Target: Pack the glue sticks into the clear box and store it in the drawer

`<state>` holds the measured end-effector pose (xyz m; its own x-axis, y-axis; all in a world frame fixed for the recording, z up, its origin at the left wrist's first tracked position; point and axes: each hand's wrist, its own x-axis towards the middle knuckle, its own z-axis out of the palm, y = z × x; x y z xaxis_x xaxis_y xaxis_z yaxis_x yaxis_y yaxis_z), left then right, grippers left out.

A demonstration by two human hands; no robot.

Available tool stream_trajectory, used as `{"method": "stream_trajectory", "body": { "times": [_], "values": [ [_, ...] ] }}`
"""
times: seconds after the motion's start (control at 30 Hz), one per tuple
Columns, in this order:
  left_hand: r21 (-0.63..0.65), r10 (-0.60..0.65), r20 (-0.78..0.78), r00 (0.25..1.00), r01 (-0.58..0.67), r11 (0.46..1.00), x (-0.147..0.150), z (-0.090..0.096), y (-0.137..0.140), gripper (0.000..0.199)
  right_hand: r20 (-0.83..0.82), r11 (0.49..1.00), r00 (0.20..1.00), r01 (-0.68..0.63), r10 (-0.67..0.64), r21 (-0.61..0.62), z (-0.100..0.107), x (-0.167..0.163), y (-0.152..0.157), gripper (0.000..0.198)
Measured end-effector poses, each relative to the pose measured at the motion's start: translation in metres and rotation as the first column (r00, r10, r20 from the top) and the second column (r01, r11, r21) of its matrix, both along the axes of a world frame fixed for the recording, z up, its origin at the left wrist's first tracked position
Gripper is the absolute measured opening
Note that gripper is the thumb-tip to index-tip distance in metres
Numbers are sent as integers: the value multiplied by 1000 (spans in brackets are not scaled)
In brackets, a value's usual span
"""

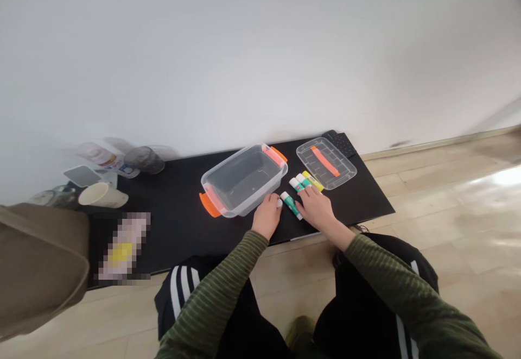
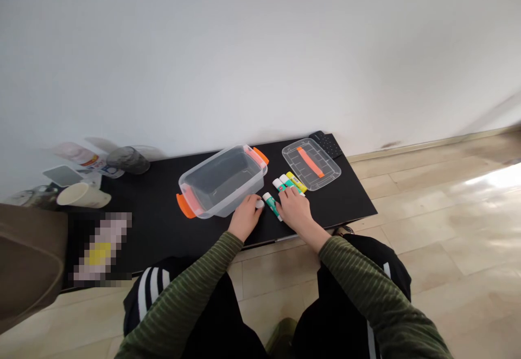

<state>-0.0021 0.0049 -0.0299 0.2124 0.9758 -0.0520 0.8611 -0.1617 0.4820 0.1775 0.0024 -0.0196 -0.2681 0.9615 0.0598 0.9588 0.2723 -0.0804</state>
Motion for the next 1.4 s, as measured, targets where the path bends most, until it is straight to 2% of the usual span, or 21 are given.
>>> {"method": "stream_trajectory", "body": {
  "times": [0.13,0.2,0.23,0.3,0.37,0.43,0.5,0.6,0.73,0.8,0.87,1.0,1.17,1.27,1.4],
  "values": [
    [-10,34,179,983,-32,999,-3,2,1,15,2,998,999,-35,35,-58,-2,-5,-7,32],
    [-87,91,338,937,-65,994,-4,1,2,14,24,994,999,-20,23,-108,-3,-6,-9,33],
    [-152,140,433,890,-81,985,-4,0,3,14,31,991,999,-10,14,-134,-4,-7,-9,33],
    [-298,258,619,742,-82,951,-3,-1,4,17,42,984,999,9,-1,-179,-4,-8,-9,34],
    [-401,356,751,556,-43,915,-1,0,6,21,46,978,999,7,2,-208,-4,-9,-9,33],
    [-461,422,820,387,9,887,1,2,6,24,37,974,999,-1,10,-225,-2,-9,-8,30],
    [-503,474,843,253,59,862,1,5,6,26,16,971,1000,15,-11,-239,-1,-8,-7,31],
    [-569,561,822,98,120,813,-1,9,7,21,-34,965,996,75,-86,-253,1,-4,-6,33],
    [-645,656,754,-28,154,749,-2,11,9,15,-155,966,974,128,-165,-225,5,3,-11,31],
    [-651,663,747,-55,144,745,-1,11,10,14,-223,977,964,104,-146,-188,6,7,-15,29],
    [-634,644,763,-50,132,762,1,9,10,15,-273,988,958,48,-86,-144,6,9,-20,28],
    [-564,565,825,27,104,819,1,7,8,25,-298,992,954,-56,20,-115,4,12,-25,28],
    [-490,481,864,147,29,871,-1,6,6,38,-301,990,952,-94,59,-103,6,20,-24,30],
    [-461,447,869,212,24,887,0,6,5,43,-318,992,945,-103,73,-78,11,25,-23,30],
    [-453,432,871,232,42,891,3,8,2,45,-349,992,935,-102,71,-72,14,28,-25,31]
  ]
}}
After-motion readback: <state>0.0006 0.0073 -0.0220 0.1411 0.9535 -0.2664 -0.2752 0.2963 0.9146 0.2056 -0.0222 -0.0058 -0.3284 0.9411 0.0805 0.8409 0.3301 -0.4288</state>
